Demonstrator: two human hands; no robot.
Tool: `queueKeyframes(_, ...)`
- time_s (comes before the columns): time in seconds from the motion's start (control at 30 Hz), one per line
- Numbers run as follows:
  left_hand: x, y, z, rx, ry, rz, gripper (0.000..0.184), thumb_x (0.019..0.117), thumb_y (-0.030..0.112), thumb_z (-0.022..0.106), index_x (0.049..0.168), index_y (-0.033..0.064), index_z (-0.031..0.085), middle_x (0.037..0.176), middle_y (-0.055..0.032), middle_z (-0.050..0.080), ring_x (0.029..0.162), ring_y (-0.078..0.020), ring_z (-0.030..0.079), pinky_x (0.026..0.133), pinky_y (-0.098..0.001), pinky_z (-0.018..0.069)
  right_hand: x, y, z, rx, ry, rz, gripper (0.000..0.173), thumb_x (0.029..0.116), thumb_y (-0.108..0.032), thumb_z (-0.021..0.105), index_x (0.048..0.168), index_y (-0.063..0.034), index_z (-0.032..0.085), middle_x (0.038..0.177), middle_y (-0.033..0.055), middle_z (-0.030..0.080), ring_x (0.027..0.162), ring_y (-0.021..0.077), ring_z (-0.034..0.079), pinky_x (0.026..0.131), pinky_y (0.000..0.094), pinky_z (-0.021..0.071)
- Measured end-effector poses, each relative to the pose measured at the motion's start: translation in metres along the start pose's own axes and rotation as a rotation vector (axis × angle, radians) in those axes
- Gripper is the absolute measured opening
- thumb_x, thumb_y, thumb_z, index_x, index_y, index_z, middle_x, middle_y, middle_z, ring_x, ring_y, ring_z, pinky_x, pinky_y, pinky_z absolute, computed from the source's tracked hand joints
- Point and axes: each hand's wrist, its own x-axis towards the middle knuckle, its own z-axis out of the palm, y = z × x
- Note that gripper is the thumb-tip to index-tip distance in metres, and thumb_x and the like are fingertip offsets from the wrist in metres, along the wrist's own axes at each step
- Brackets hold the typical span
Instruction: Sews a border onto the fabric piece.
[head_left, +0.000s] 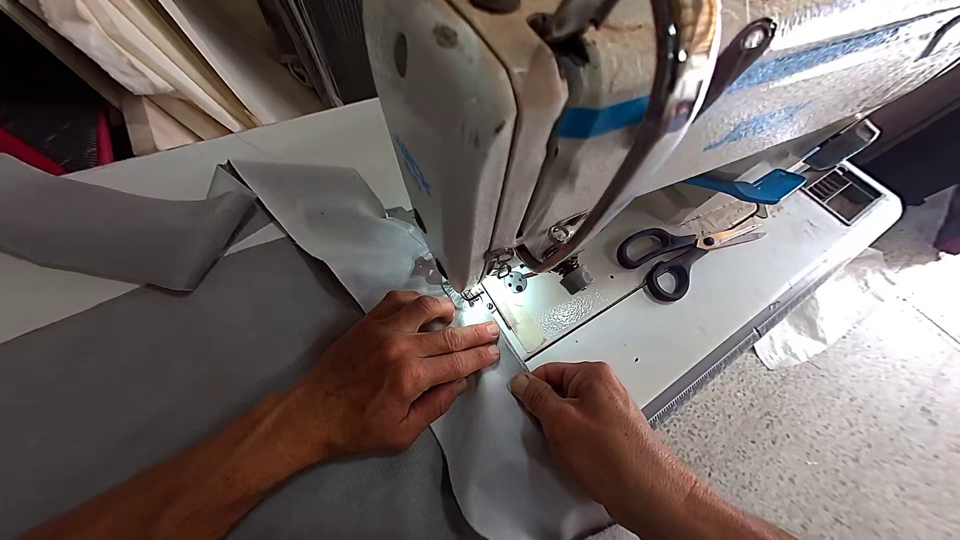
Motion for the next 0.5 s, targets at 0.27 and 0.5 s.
queueKeyframes(0.27,-0.002,-0.002,-0.001,-0.04,-0.012,0.037,0.039,0.0971,0.024,0.049,0.125,0.0315,0.075,0.14,0.0125,0.065,0.129,-0.0174,0.054,0.107,-0.0412,0.0392,0.005,-0.005,0.0,-0.032,0.0,-0.002,0.036,0.1033,-0.03,0.06,0.07,-0.0178,0.068,0.058,-0.0056,0.055,0.055,0.005,0.054,0.052,0.0267,0.0405)
queueKeyframes(0.5,0.002,0.022,0.0,-0.059,0.037,-0.118,0.04,0.1042,0.032,0.04,0.118,0.0218,0.077,0.136,0.0076,0.067,0.129,-0.0158,0.055,0.108,-0.0399,0.0401,0.008,-0.011,0.001,-0.046,-0.01,-0.007,0.036,0.1034,-0.029,0.061,0.07,-0.0172,0.068,0.058,-0.0047,0.057,0.056,0.0056,0.055,0.053,0.0271,0.0422)
